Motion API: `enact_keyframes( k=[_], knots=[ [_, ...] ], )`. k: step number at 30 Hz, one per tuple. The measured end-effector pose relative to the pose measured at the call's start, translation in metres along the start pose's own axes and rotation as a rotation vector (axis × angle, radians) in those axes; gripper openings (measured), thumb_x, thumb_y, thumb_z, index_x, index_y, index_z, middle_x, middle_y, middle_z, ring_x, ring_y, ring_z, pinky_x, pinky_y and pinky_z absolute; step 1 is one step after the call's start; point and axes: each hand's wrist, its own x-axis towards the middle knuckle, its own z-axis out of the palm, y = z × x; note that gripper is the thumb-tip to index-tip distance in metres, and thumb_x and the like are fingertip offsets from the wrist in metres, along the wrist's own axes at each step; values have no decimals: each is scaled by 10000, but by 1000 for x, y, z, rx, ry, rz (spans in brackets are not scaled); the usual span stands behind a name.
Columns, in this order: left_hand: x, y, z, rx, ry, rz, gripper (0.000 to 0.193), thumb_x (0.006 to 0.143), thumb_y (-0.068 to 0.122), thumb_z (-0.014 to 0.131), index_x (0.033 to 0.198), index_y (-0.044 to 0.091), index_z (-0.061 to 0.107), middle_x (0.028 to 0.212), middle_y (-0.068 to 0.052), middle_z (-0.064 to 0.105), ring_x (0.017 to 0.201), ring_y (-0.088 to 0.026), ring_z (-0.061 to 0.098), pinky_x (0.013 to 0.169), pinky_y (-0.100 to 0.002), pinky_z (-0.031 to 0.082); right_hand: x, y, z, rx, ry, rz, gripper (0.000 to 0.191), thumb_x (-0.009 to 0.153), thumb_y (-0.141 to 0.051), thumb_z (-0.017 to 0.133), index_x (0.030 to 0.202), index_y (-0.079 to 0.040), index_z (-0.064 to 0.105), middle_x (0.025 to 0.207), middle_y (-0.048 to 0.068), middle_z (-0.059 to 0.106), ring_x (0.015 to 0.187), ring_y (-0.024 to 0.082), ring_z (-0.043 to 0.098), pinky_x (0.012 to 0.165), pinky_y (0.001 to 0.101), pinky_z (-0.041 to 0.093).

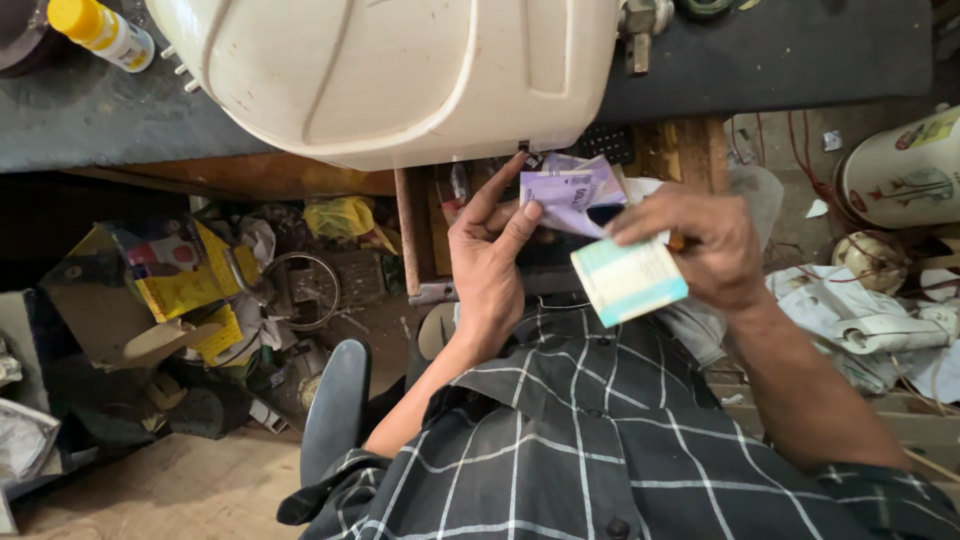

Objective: The person retrieves currency from a drawer, then handles a white appliance casing, turning it over and using a screwdriver to remove screws from the bottom. They place the casing on the workbench and continue to manipulate it while searching for parts.

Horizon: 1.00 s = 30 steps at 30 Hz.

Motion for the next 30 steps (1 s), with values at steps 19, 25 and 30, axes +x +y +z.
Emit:
enact_keyframes(
  k=[19,25,30],
  knots=[
    [-6,-11,12,278,5,254,533,990,-46,727,1496,2,569,1092,-89,769,1012,-68,667,953,-213,526,41,9,-1,375,-1,534,232,917,-19,731,1143,-12,676,996,127,748,878,189,717,712,264,561],
    [-9,0,11,181,-65,293,504,1034,23,628,1510,28,464,1395,-137,652,1252,-177,677,1072,-276,555,53,-7,-14,163,271,322,323,897,18,783,1122,-26,557,1001,66,690,906,143,729,794,318,662],
    [-14,4,-9,451,-29,347,367,1074,19,570,1436,-37,564,1338,-183,696,1157,-225,724,944,-290,587,97,-24,-72,321,602,96,336,884,99,701,1143,-74,574,1053,51,703,946,145,752,857,314,654]
  ],
)
